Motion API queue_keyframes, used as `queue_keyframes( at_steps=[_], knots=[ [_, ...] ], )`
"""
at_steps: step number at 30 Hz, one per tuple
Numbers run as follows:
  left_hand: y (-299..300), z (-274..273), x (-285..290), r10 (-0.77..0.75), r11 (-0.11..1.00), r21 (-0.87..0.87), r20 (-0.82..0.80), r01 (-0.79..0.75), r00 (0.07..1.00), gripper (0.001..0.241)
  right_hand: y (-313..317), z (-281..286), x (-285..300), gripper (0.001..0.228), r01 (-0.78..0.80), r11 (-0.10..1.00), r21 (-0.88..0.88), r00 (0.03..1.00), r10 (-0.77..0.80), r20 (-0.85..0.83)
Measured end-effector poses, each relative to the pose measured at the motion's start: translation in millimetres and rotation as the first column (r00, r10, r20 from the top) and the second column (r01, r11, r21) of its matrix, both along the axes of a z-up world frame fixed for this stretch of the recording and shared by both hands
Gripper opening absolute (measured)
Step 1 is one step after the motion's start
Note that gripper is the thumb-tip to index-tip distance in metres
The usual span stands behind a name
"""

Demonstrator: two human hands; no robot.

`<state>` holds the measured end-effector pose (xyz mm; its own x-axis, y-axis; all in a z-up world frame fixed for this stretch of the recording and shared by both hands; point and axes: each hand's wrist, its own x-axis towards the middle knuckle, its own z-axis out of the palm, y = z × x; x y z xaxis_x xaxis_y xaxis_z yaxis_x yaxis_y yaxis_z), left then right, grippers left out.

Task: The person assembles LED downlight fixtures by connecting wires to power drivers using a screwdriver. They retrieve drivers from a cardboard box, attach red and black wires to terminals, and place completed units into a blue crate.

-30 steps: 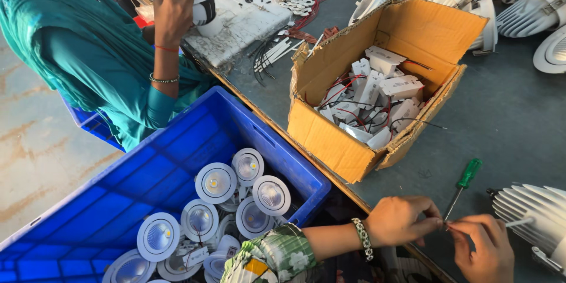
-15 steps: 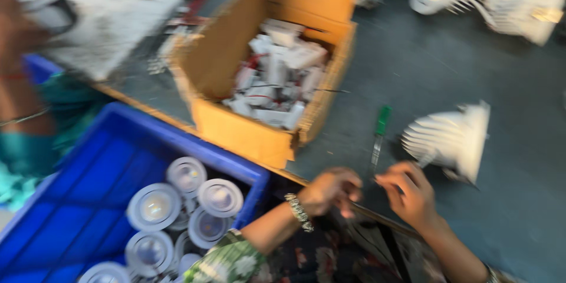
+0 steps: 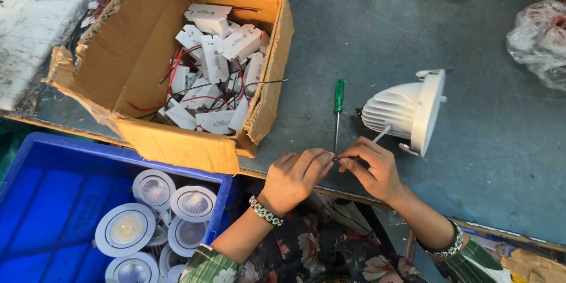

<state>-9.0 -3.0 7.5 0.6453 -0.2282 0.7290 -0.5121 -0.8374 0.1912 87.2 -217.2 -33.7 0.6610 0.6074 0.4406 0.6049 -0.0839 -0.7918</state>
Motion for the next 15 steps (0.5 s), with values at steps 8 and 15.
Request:
queue_keyframes(
  at_steps=[8,15],
  knots=[
    [-11,-19,-3,0.051,0.986,-0.143,-0.193,-0.08,0.98,0.014,9,6,-8,0.012,0.091,0.994,-0.058,0.985,-0.082,0.15],
    [-17,-44,5,-0.931,-0.075,-0.719,-0.198,-0.691,0.307,0.017,8,2,-11,0.017,0.203,0.979,-0.006,0.804,-0.164,0.571]
  ],
)
